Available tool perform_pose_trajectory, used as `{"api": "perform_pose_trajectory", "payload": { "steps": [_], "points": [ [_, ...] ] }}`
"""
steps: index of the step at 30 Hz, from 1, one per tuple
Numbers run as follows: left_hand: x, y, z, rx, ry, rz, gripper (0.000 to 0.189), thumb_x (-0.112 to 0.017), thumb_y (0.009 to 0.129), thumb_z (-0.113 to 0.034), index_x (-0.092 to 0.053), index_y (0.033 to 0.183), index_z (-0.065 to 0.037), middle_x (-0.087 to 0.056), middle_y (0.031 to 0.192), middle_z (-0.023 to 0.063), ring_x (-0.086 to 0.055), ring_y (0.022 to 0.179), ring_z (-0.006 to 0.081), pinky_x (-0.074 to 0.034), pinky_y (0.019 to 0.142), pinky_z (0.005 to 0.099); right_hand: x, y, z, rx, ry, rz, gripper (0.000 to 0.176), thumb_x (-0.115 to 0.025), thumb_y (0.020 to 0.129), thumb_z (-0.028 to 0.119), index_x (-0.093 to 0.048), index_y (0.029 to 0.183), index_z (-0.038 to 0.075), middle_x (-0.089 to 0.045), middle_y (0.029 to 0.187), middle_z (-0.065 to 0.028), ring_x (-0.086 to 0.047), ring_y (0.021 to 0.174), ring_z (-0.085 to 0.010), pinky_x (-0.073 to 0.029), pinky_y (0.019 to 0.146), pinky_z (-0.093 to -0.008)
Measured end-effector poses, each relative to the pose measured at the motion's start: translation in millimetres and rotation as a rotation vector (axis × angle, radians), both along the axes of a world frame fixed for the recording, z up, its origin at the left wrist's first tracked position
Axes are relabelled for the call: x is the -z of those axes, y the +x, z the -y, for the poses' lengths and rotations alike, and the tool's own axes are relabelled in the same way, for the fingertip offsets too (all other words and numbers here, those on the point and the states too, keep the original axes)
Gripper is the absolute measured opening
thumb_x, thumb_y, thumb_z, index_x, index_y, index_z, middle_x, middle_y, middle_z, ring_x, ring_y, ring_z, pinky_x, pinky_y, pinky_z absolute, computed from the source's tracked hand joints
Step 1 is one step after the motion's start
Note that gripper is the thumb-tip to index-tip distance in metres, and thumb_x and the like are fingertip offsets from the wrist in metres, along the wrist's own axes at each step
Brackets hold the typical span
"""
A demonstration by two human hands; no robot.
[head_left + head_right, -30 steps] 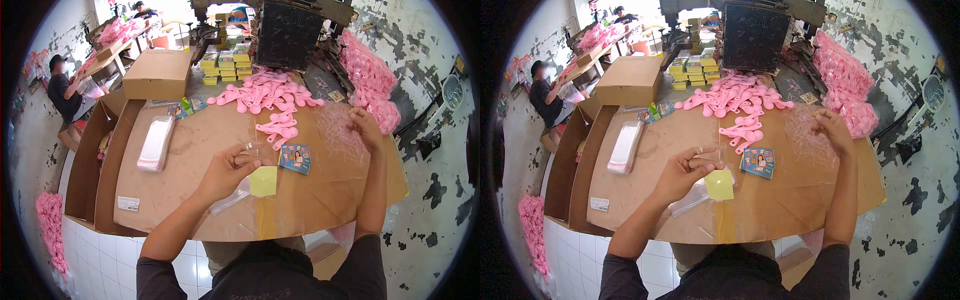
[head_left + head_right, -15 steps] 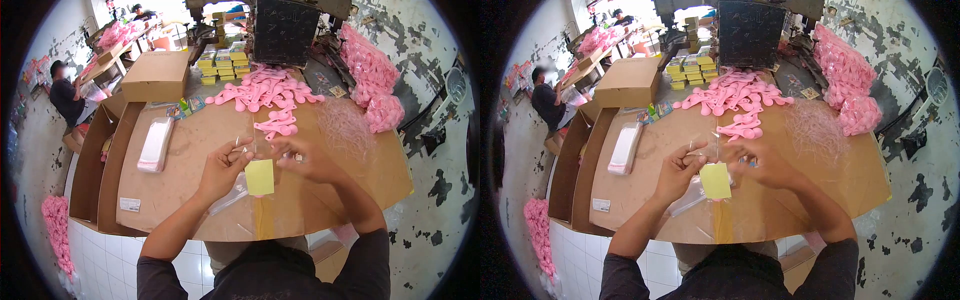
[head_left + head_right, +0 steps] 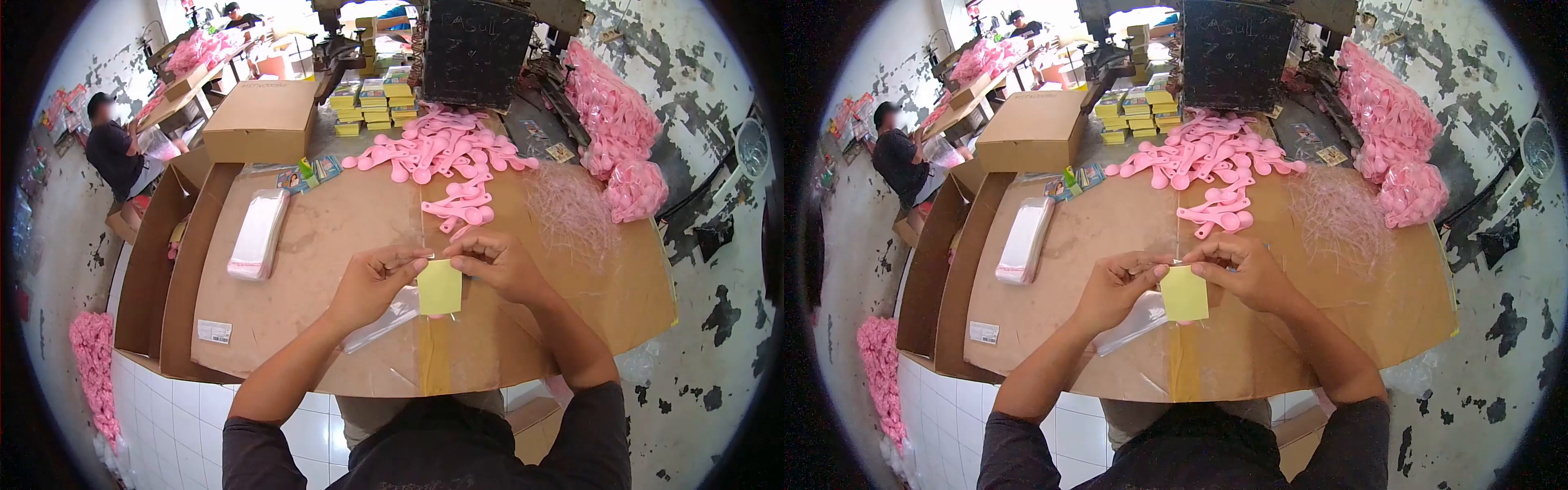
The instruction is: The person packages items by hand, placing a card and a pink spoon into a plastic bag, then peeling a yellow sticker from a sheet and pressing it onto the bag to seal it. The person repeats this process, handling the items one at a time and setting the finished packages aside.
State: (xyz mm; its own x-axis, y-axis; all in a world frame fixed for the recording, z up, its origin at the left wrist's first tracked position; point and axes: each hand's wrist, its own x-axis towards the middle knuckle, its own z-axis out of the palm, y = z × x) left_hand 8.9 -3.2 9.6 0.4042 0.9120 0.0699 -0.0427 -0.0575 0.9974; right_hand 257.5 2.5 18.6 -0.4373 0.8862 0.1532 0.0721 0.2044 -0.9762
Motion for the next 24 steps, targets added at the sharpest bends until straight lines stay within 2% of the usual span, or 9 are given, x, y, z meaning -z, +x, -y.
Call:
{"api": "perform_pose_trajectory", "payload": {
  "steps": [5, 9, 14, 15, 17, 18, 20, 24],
  "points": [
    [6, -2, -1, -0.027, 0.015, -0.019, 0.026, -0.068, 0.101, -0.013, -0.072, 0.122, 0.000, -0.077, 0.107, 0.0091, -0.070, 0.094, 0.0129, -0.058, 0.085, 0.0286, 10, 5, -2, 0.038, -0.086, -0.088, 0.018, -0.071, 0.096, 0.007, -0.072, 0.112, -0.001, -0.071, 0.096, -0.0034, -0.066, 0.091, -0.0090, -0.052, 0.080, -0.0241],
    [10, -3, -2, 0.002, 0.081, 0.021, 0.025, -0.067, 0.102, -0.016, -0.074, 0.122, -0.003, -0.076, 0.107, 0.0065, -0.068, 0.095, 0.0098, -0.057, 0.083, 0.0272, 12, 8, -5, 0.009, 0.011, -0.110, 0.017, -0.071, 0.096, 0.005, -0.073, 0.111, -0.002, -0.071, 0.099, -0.0032, -0.065, 0.091, -0.0085, -0.052, 0.078, -0.0243],
    [9, -7, -4, 0.021, 0.094, 0.025, 0.025, -0.062, 0.103, -0.010, -0.073, 0.123, 0.001, -0.076, 0.107, 0.0074, -0.068, 0.095, 0.0101, -0.056, 0.084, 0.0275, 7, 14, -7, -0.027, 0.172, 0.005, 0.015, -0.068, 0.096, 0.003, -0.075, 0.108, -0.003, -0.070, 0.101, -0.0052, -0.061, 0.085, -0.0086, -0.050, 0.074, -0.0256],
    [8, -8, -5, 0.030, 0.100, 0.033, 0.025, -0.061, 0.103, -0.009, -0.072, 0.123, 0.002, -0.076, 0.108, 0.0076, -0.068, 0.095, 0.0101, -0.056, 0.085, 0.0276, 5, 15, -7, -0.032, 0.126, -0.013, 0.015, -0.068, 0.096, 0.003, -0.075, 0.108, -0.003, -0.070, 0.101, -0.0052, -0.061, 0.085, -0.0088, -0.049, 0.074, -0.0256],
    [7, -9, -6, 0.050, -0.014, 0.117, 0.025, -0.060, 0.104, -0.008, -0.072, 0.122, 0.003, -0.076, 0.108, 0.0080, -0.068, 0.095, 0.0103, -0.056, 0.086, 0.0278, 1, 16, -6, -0.041, 0.035, -0.050, 0.016, -0.067, 0.096, 0.002, -0.075, 0.108, -0.002, -0.070, 0.100, -0.0053, -0.060, 0.083, -0.0092, -0.048, 0.073, -0.0256],
    [8, -9, -6, 0.061, -0.071, 0.159, 0.025, -0.060, 0.104, -0.008, -0.072, 0.121, 0.004, -0.076, 0.108, 0.0083, -0.068, 0.095, 0.0104, -0.056, 0.086, 0.0278, -1, 15, -4, -0.029, 0.066, -0.005, 0.015, -0.067, 0.096, 0.003, -0.075, 0.108, -0.003, -0.069, 0.100, -0.0053, -0.060, 0.084, -0.0094, -0.048, 0.074, -0.0256],
    [8, -8, -6, 0.043, -0.070, 0.113, 0.024, -0.061, 0.103, -0.009, -0.072, 0.121, 0.003, -0.076, 0.108, 0.0081, -0.069, 0.096, 0.0103, -0.056, 0.086, 0.0274, -4, 13, -2, -0.003, 0.130, 0.085, 0.015, -0.067, 0.096, 0.003, -0.075, 0.108, -0.003, -0.069, 0.100, -0.0052, -0.061, 0.085, -0.0098, -0.048, 0.075, -0.0255],
    [14, -4, -8, 0.045, 0.015, 0.031, 0.028, -0.066, 0.101, -0.011, -0.070, 0.126, 0.002, -0.076, 0.111, 0.0096, -0.070, 0.098, 0.0125, -0.056, 0.086, 0.0278, 3, 11, -3, 0.000, 0.130, 0.028, 0.015, -0.068, 0.096, 0.003, -0.074, 0.107, -0.004, -0.069, 0.100, -0.0053, -0.062, 0.087, -0.0101, -0.049, 0.076, -0.0261]
  ]
}}
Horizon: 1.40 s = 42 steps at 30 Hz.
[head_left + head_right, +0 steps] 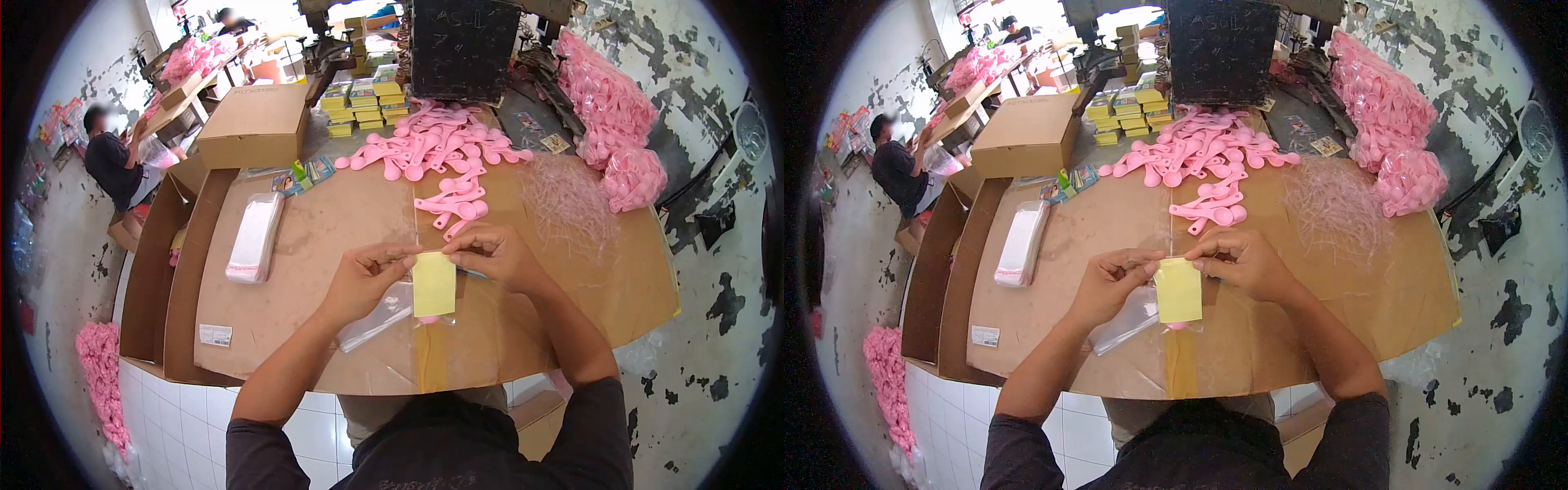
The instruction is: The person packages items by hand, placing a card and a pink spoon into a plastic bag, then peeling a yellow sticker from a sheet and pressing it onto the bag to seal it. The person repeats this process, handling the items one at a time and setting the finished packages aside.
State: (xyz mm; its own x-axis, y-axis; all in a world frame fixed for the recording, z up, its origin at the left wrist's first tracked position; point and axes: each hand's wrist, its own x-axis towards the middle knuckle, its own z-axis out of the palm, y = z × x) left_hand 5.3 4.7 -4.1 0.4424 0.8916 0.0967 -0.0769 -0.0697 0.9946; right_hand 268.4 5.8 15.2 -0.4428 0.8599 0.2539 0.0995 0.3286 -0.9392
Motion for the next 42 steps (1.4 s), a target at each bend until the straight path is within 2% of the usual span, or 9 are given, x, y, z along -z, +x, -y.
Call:
{"api": "perform_pose_trajectory", "payload": {
  "steps": [12, 18, 23, 25, 28, 31, 35, 38, 42],
  "points": [
    [-11, 1, -1, -0.094, 0.060, 0.132, 0.031, -0.063, 0.103, -0.011, -0.064, 0.132, 0.002, -0.075, 0.106, 0.0083, -0.070, 0.095, 0.0121, -0.057, 0.087, 0.0273, 12, -4, 2, -0.154, -0.152, 0.022, 0.038, -0.066, 0.097, 0.001, -0.058, 0.134, -0.001, -0.070, 0.113, -0.0070, -0.066, 0.099, -0.0123, -0.053, 0.085, -0.0288],
    [-26, -26, 0, 0.088, -0.053, -0.188, 0.032, -0.070, 0.098, -0.014, -0.064, 0.126, 0.001, -0.070, 0.103, 0.0062, -0.069, 0.096, 0.0123, -0.060, 0.077, 0.0286, -18, -6, 3, -0.096, -0.061, 0.000, 0.031, -0.067, 0.097, 0.008, -0.064, 0.126, -0.001, -0.072, 0.113, -0.0073, -0.067, 0.096, -0.0129, -0.052, 0.084, -0.0301],
    [-23, -121, 8, -0.451, 0.121, 0.096, 0.033, -0.060, 0.104, -0.027, -0.063, 0.126, -0.002, -0.067, 0.102, 0.0042, -0.069, 0.097, 0.0153, -0.060, 0.072, 0.0305, -22, 40, -10, 0.216, 0.296, 0.571, 0.030, -0.069, 0.092, 0.019, -0.071, 0.116, 0.001, -0.071, 0.114, -0.0116, -0.068, 0.096, -0.0267, -0.051, 0.089, -0.0380],
    [-36, -140, 9, -0.788, 0.160, 0.593, 0.040, -0.051, 0.107, -0.035, -0.062, 0.127, -0.002, -0.068, 0.106, 0.0076, -0.070, 0.098, 0.0178, -0.060, 0.079, 0.0309, -10, 52, -13, 0.215, 0.393, 0.612, 0.033, -0.070, 0.089, 0.021, -0.072, 0.116, 0.002, -0.070, 0.110, -0.0136, -0.066, 0.097, -0.0314, -0.050, 0.090, -0.0404],
    [-64, -120, 12, -0.978, 0.177, 0.841, 0.046, -0.047, 0.108, -0.037, -0.059, 0.132, 0.000, -0.069, 0.112, 0.0078, -0.070, 0.100, 0.0192, -0.057, 0.085, 0.0314, -7, 54, -6, 0.237, 0.379, 0.639, 0.033, -0.070, 0.088, 0.022, -0.073, 0.115, 0.002, -0.068, 0.105, -0.0147, -0.064, 0.100, -0.0323, -0.050, 0.090, -0.0416],
    [-22, -118, 1, -0.658, 0.227, 0.289, 0.044, -0.051, 0.106, -0.033, -0.059, 0.138, -0.003, -0.061, 0.141, 0.0082, -0.065, 0.116, 0.0183, -0.050, 0.098, 0.0303, 5, 60, -9, 0.245, 0.257, 0.651, 0.031, -0.071, 0.088, 0.020, -0.073, 0.113, 0.002, -0.066, 0.104, -0.0150, -0.064, 0.100, -0.0312, -0.050, 0.090, -0.0406],
    [-27, -50, 1, -0.217, 0.335, -0.617, 0.034, -0.073, 0.093, -0.025, -0.071, 0.119, -0.003, -0.071, 0.112, 0.0077, -0.069, 0.094, 0.0175, -0.054, 0.083, 0.0359, 6, 62, -13, 0.270, 0.225, 0.632, 0.029, -0.072, 0.087, 0.014, -0.072, 0.113, 0.000, -0.065, 0.102, -0.0152, -0.063, 0.098, -0.0308, -0.051, 0.089, -0.0398],
    [-14, -19, -14, -0.059, 0.429, -0.921, 0.033, -0.078, 0.089, -0.024, -0.072, 0.114, -0.003, -0.069, 0.108, 0.0087, -0.067, 0.092, 0.0161, -0.054, 0.079, 0.0329, 11, 59, -14, 0.315, 0.095, 0.431, 0.025, -0.072, 0.087, 0.008, -0.072, 0.110, -0.001, -0.067, 0.103, -0.0142, -0.065, 0.096, -0.0273, -0.052, 0.087, -0.0386],
    [-1, -13, -27, 0.005, 0.456, -0.905, 0.026, -0.079, 0.087, -0.016, -0.073, 0.107, -0.001, -0.071, 0.097, 0.0091, -0.065, 0.081, 0.0152, -0.054, 0.075, 0.0299, 16, 60, -15, 0.358, 0.172, 0.433, 0.022, -0.070, 0.089, 0.007, -0.071, 0.110, -0.001, -0.071, 0.103, -0.0127, -0.068, 0.093, -0.0225, -0.053, 0.084, -0.0370]
  ]
}}
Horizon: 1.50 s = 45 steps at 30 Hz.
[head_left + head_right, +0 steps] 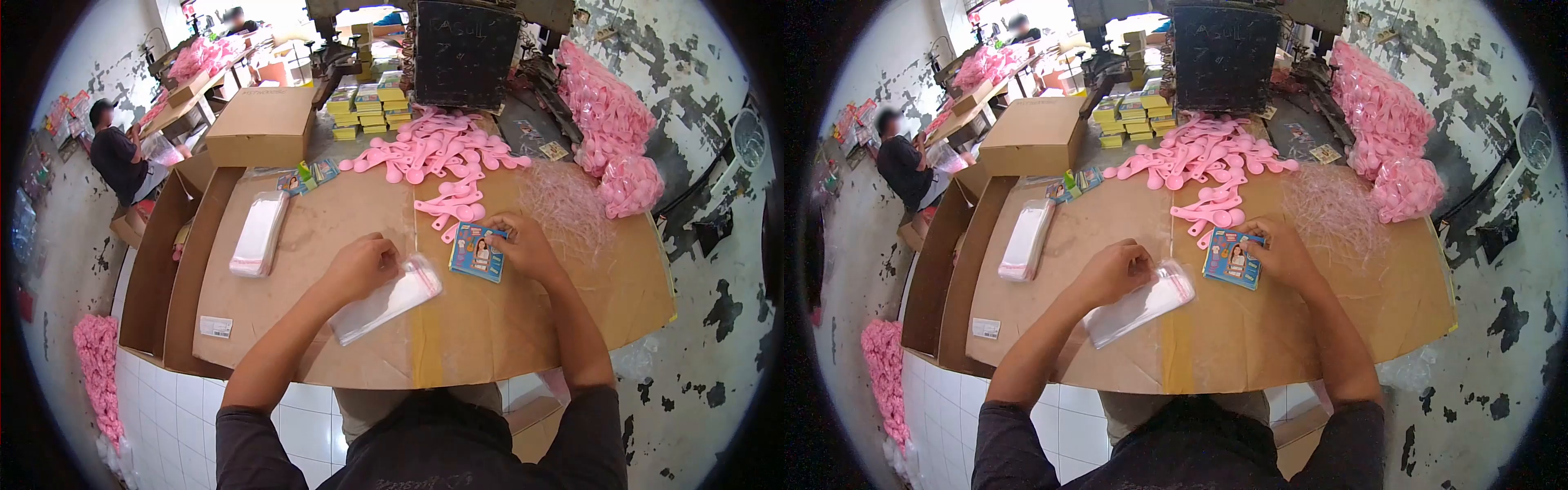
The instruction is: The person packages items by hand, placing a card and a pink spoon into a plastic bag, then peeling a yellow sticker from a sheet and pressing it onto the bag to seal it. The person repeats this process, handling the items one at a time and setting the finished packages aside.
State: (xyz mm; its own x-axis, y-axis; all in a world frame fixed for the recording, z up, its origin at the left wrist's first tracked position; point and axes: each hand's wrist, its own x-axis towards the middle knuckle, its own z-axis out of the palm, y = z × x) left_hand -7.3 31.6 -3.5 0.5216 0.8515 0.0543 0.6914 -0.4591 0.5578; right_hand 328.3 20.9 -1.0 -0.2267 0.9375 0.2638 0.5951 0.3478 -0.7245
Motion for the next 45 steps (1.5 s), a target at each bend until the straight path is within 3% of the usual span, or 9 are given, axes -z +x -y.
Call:
{"api": "perform_pose_trajectory", "payload": {
  "steps": [2, 8, 15, 20, 26, 32, 38, 41, 45],
  "points": [
    [-1, 0, -2, -0.045, -0.164, 0.068, 0.024, -0.080, 0.086, -0.012, -0.073, 0.106, 0.000, -0.071, 0.089, 0.0083, -0.064, 0.076, 0.0138, -0.053, 0.072, 0.0291, 3, 1, -2, 0.002, 0.164, 0.122, 0.021, -0.069, 0.091, 0.008, -0.071, 0.110, -0.001, -0.072, 0.103, -0.0117, -0.069, 0.092, -0.0201, -0.054, 0.083, -0.0358],
    [10, -5, 5, -0.130, -0.175, 0.354, 0.018, -0.080, 0.087, -0.011, -0.076, 0.101, 0.000, -0.074, 0.084, 0.0060, -0.063, 0.071, 0.0090, -0.052, 0.066, 0.0271, 7, -27, 8, -0.070, -0.090, -0.378, 0.017, -0.067, 0.096, 0.009, -0.068, 0.110, 0.001, -0.072, 0.098, -0.0096, -0.069, 0.090, -0.0189, -0.054, 0.080, -0.0337],
    [6, -3, 9, -0.127, -0.115, 0.315, 0.015, -0.077, 0.091, -0.013, -0.076, 0.103, -0.004, -0.076, 0.085, 0.0040, -0.065, 0.071, 0.0108, -0.053, 0.067, 0.0298, 5, -61, 31, -0.413, -0.040, -0.092, 0.015, -0.068, 0.097, 0.010, -0.068, 0.110, 0.002, -0.071, 0.102, -0.0103, -0.069, 0.096, -0.0204, -0.053, 0.084, -0.0347],
    [11, -11, 2, -0.086, -0.214, 0.690, 0.016, -0.074, 0.093, -0.011, -0.071, 0.102, 0.001, -0.077, 0.091, 0.0089, -0.072, 0.082, 0.0161, -0.057, 0.074, 0.0305, 16, -68, 30, -0.404, 0.166, 0.120, 0.017, -0.069, 0.096, 0.013, -0.068, 0.109, 0.003, -0.071, 0.101, -0.0124, -0.070, 0.092, -0.0233, -0.054, 0.081, -0.0360],
    [-7, -16, 3, 0.012, -0.583, 1.052, 0.022, -0.073, 0.095, -0.006, -0.063, 0.114, 0.001, -0.076, 0.096, 0.0125, -0.075, 0.089, 0.0166, -0.060, 0.079, 0.0288, 0, -63, 31, -0.062, -0.114, -0.218, 0.016, -0.069, 0.095, 0.008, -0.068, 0.111, 0.003, -0.072, 0.104, -0.0093, -0.069, 0.089, -0.0149, -0.054, 0.078, -0.0299],
    [-2, 3, 16, -0.019, -0.546, 0.930, 0.037, -0.074, 0.094, -0.003, -0.059, 0.128, 0.001, -0.077, 0.098, 0.0126, -0.075, 0.090, 0.0163, -0.060, 0.077, 0.0285, 1, -62, 26, -0.006, -0.002, -0.635, 0.018, -0.069, 0.095, 0.005, -0.071, 0.113, 0.005, -0.073, 0.108, -0.0064, -0.066, 0.090, -0.0104, -0.054, 0.077, -0.0288],
    [-3, 12, 26, 0.023, -0.507, 0.866, 0.044, -0.073, 0.095, -0.003, -0.057, 0.136, 0.001, -0.077, 0.098, 0.0115, -0.074, 0.091, 0.0148, -0.058, 0.077, 0.0273, -14, -61, 31, -0.185, 0.238, -0.061, 0.022, -0.071, 0.095, 0.006, -0.071, 0.117, 0.006, -0.071, 0.098, -0.0042, -0.066, 0.090, -0.0095, -0.053, 0.075, -0.0282],
    [-1, 18, 32, 0.099, -0.420, 0.796, 0.042, -0.072, 0.096, -0.004, -0.058, 0.136, 0.001, -0.076, 0.100, 0.0110, -0.072, 0.091, 0.0129, -0.058, 0.076, 0.0263, -11, -69, 31, -0.256, 0.323, -0.008, 0.023, -0.072, 0.094, 0.007, -0.071, 0.117, 0.005, -0.070, 0.095, -0.0042, -0.066, 0.086, -0.0099, -0.053, 0.072, -0.0290],
    [-5, 23, 37, 0.031, -0.407, 0.828, 0.040, -0.070, 0.097, -0.004, -0.058, 0.136, 0.001, -0.076, 0.102, 0.0112, -0.071, 0.089, 0.0105, -0.057, 0.074, 0.0245, -6, -81, 42, -0.128, -0.146, -0.563, 0.021, -0.073, 0.094, 0.011, -0.071, 0.114, 0.003, -0.069, 0.093, -0.0039, -0.066, 0.083, -0.0118, -0.053, 0.071, -0.0291]
  ]
}}
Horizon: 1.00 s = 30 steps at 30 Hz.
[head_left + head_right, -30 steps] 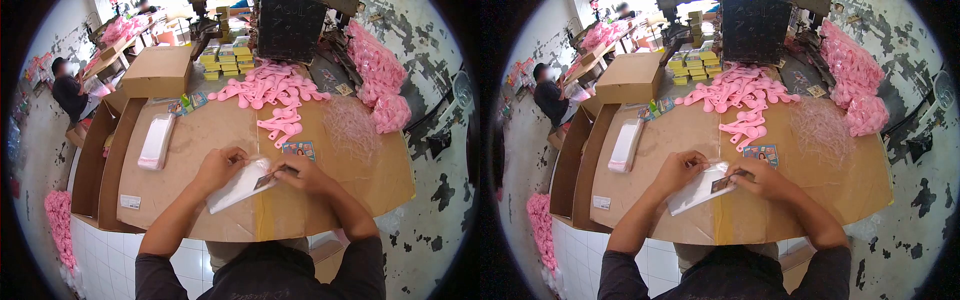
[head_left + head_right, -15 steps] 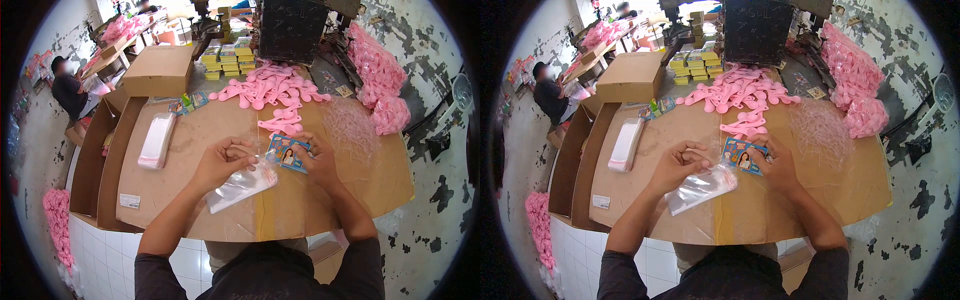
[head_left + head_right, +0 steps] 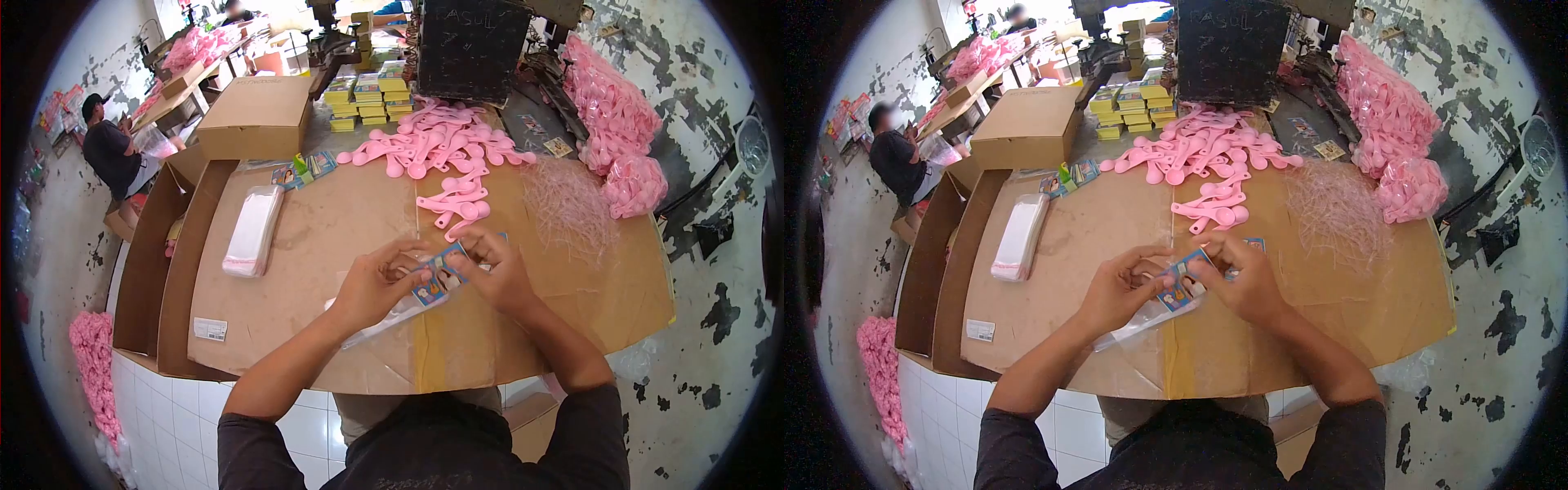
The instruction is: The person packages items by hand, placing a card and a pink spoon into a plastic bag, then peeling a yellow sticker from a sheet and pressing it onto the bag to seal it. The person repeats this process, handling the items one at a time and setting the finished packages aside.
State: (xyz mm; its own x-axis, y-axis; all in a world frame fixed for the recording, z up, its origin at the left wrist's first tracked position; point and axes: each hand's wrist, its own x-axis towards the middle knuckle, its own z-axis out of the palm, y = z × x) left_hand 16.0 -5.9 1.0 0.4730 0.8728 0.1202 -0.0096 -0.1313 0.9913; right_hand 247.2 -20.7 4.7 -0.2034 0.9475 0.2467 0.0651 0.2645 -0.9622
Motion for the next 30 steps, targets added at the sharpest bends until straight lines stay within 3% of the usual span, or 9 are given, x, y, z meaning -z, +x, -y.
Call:
{"api": "perform_pose_trajectory", "payload": {
  "steps": [2, 5, 8, 11, 14, 17, 20, 26, 30],
  "points": [
    [-1, -1, -2, -0.074, -0.009, 0.018, 0.040, -0.069, 0.098, -0.004, -0.058, 0.135, 0.001, -0.075, 0.103, 0.0112, -0.071, 0.087, 0.0098, -0.056, 0.073, 0.0234, 6, 5, -8, 0.106, 0.025, -0.038, 0.022, -0.074, 0.094, 0.014, -0.071, 0.113, 0.002, -0.068, 0.091, -0.0033, -0.065, 0.082, -0.0125, -0.053, 0.071, -0.0285],
    [5, -2, -5, -0.084, 0.011, 0.043, 0.040, -0.069, 0.098, -0.004, -0.057, 0.135, 0.001, -0.075, 0.101, 0.0107, -0.069, 0.083, 0.0080, -0.055, 0.069, 0.0220, 2, 9, -1, -0.018, 0.158, 0.234, 0.023, -0.076, 0.092, 0.014, -0.071, 0.111, 0.002, -0.068, 0.096, -0.0063, -0.066, 0.086, -0.0135, -0.052, 0.073, -0.0282],
    [3, 0, -1, -0.090, -0.011, -0.004, 0.038, -0.070, 0.098, -0.006, -0.058, 0.134, 0.001, -0.074, 0.100, 0.0088, -0.066, 0.076, 0.0051, -0.052, 0.064, 0.0201, -5, 6, -3, -0.214, 0.293, 0.401, 0.023, -0.072, 0.095, 0.019, -0.070, 0.108, 0.001, -0.067, 0.105, -0.0102, -0.065, 0.096, -0.0178, -0.052, 0.081, -0.0320],
    [0, -2, -3, -0.132, -0.016, -0.020, 0.036, -0.070, 0.099, -0.009, -0.060, 0.132, 0.001, -0.074, 0.097, 0.0056, -0.062, 0.071, 0.0024, -0.048, 0.060, 0.0190, 3, 20, -32, -0.197, 0.257, 0.488, 0.025, -0.068, 0.096, 0.022, -0.069, 0.108, 0.001, -0.066, 0.114, -0.0152, -0.064, 0.107, -0.0265, -0.051, 0.090, -0.0388],
    [9, -5, -13, -0.123, -0.091, 0.068, 0.034, -0.069, 0.100, -0.011, -0.061, 0.130, 0.001, -0.075, 0.094, 0.0032, -0.060, 0.069, 0.0015, -0.046, 0.058, 0.0188, -2, 24, -69, 0.056, 0.464, 0.702, 0.028, -0.063, 0.097, 0.022, -0.068, 0.116, 0.002, -0.065, 0.121, -0.0159, -0.060, 0.116, -0.0332, -0.046, 0.101, -0.0437],
    [10, -11, -17, -0.066, -0.141, 0.044, 0.031, -0.067, 0.101, -0.007, -0.061, 0.130, 0.001, -0.072, 0.092, 0.0026, -0.062, 0.072, 0.0030, -0.045, 0.058, 0.0191, 17, 23, -105, 0.109, 0.643, 0.968, 0.034, -0.064, 0.096, 0.017, -0.063, 0.127, 0.003, -0.065, 0.123, -0.0166, -0.058, 0.118, -0.0352, -0.043, 0.107, -0.0434],
    [18, -11, -19, -0.046, -0.136, 0.058, 0.032, -0.067, 0.100, -0.008, -0.061, 0.131, 0.001, -0.072, 0.094, 0.0020, -0.058, 0.070, 0.0019, -0.042, 0.056, 0.0186, 12, 9, -116, -0.026, 0.633, 1.026, 0.039, -0.064, 0.094, 0.013, -0.060, 0.132, 0.003, -0.063, 0.127, -0.0160, -0.056, 0.122, -0.0342, -0.041, 0.108, -0.0431],
    [16, -11, -19, -0.034, -0.148, 0.172, 0.033, -0.068, 0.100, -0.007, -0.061, 0.131, 0.002, -0.074, 0.102, 0.0047, -0.065, 0.079, 0.0028, -0.048, 0.060, 0.0184, 3, -1, -122, 0.003, 0.562, 0.828, 0.036, -0.069, 0.093, 0.011, -0.063, 0.127, 0.002, -0.069, 0.114, -0.0113, -0.064, 0.112, -0.0279, -0.045, 0.106, -0.0455],
    [8, -11, -16, -0.071, -0.148, 0.188, 0.034, -0.067, 0.100, -0.005, -0.060, 0.132, 0.003, -0.075, 0.103, 0.0069, -0.069, 0.086, 0.0058, -0.054, 0.067, 0.0202, -39, -7, -84, 0.019, 0.232, 0.329, 0.032, -0.069, 0.096, 0.008, -0.060, 0.126, 0.001, -0.071, 0.102, -0.0089, -0.070, 0.091, -0.0163, -0.058, 0.080, -0.0347]
  ]
}}
